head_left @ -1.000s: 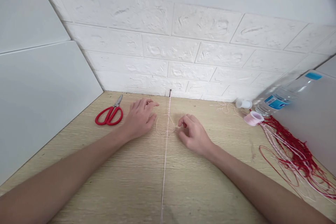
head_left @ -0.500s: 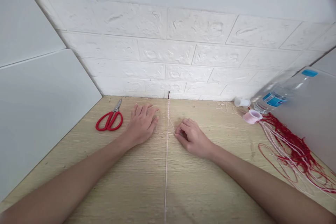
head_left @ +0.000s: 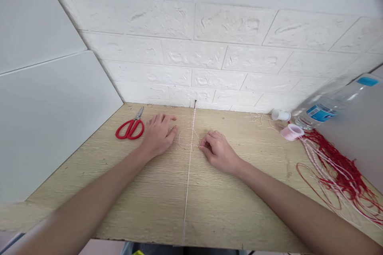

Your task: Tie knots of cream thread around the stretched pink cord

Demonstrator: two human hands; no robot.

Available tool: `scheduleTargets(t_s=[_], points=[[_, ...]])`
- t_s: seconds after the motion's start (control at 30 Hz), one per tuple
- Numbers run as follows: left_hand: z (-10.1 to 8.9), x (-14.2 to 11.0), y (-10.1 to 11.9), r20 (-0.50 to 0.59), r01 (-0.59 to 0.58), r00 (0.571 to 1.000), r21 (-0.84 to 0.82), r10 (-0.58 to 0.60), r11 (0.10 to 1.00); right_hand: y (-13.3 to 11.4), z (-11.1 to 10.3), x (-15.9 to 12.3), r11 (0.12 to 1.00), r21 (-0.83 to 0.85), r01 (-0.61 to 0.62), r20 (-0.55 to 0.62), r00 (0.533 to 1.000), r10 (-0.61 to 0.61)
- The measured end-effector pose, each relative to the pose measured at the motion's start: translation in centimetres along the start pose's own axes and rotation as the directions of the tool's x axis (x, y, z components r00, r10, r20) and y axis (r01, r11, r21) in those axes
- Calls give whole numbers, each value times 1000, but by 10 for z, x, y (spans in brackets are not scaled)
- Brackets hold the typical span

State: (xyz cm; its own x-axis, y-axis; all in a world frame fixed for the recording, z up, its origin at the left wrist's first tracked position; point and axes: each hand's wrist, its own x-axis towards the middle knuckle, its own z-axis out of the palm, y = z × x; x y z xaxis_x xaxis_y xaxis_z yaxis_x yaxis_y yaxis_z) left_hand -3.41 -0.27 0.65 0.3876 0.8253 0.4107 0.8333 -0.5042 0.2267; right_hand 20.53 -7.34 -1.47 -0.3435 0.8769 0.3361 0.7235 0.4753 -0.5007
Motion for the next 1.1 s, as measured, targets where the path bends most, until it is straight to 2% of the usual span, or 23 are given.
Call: scheduleTargets(t_s=[0.03,0.13,0.33,0.53,0.83,0.93,1.1], points=[[-1,0,0,23,4,1000,-23,-4,1000,0,-1,0,1000,1,18,-2,1000,-18],[-2,2,0,194,-71,977,-94,88,993,-1,-2,-1,997,-8,78,-13,997,-78],[-3,2,-2,230,-83,966,-148,116,985,-2,-3,-3,993,36,115,-21,993,-114],[-8,4,-1,259,-196,932,-227,253,954,-6,-7,-5,991,126,55,-5,999,-54],[-14,1,-4,334,-156,917,-208,220,966,-7,-10,-7,994,94,-51,46,998,47],[-19,0,-6,341,-130,919,-212,198,969,-7,-11,-8,994,64,-89,30,996,87],[-20,-2,1,346,-113,914,-284,212,952,-9,-11,-5,999,-12,-47,-8,999,47]])
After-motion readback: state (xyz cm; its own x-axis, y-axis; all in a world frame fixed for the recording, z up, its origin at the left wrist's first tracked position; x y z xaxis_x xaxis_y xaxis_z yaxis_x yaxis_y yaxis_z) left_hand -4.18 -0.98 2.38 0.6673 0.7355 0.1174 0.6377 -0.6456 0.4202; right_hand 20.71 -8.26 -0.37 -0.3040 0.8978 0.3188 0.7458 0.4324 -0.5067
